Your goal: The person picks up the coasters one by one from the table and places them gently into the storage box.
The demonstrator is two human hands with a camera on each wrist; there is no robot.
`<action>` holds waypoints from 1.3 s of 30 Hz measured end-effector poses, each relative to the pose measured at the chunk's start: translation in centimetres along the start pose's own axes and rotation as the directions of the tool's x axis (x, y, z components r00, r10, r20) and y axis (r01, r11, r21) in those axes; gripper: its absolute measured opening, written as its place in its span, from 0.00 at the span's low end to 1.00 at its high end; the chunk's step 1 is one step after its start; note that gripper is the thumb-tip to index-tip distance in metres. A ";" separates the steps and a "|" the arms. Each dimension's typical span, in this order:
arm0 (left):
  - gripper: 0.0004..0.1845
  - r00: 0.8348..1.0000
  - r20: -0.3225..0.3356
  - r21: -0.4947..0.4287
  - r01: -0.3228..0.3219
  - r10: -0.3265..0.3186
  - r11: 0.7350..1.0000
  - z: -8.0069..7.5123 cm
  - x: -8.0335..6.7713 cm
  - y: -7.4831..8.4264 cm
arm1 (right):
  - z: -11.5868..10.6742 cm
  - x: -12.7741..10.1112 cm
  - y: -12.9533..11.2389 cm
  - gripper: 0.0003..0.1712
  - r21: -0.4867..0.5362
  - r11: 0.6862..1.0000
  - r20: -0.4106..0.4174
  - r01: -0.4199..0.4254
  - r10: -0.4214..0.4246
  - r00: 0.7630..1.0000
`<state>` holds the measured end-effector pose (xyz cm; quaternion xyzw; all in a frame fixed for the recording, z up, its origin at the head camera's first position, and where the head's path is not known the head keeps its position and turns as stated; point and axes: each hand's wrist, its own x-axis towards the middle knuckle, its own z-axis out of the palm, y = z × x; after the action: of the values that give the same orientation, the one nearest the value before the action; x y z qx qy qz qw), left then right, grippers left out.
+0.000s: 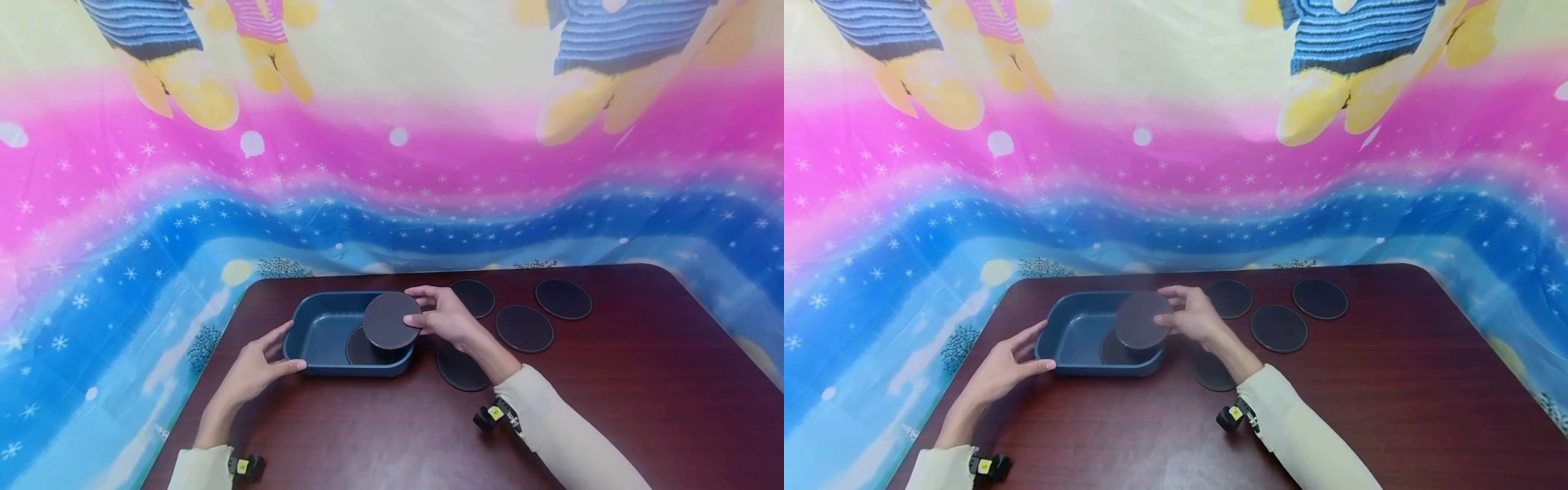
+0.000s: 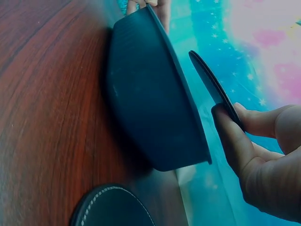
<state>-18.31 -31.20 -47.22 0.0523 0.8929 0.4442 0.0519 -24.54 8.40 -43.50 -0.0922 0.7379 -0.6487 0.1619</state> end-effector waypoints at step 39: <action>0.50 0.999 0.001 -0.019 0.037 -0.037 0.999 0.1 0.1 0.1 | 3.7 1.8 0.7 0.31 -0.073 0.997 0.005 -0.004 0.004 1.000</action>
<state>-18.44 -31.04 -47.17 0.0354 0.8894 0.4517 0.0607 -24.85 4.44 -44.77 -0.0981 0.7609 -0.6208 0.1616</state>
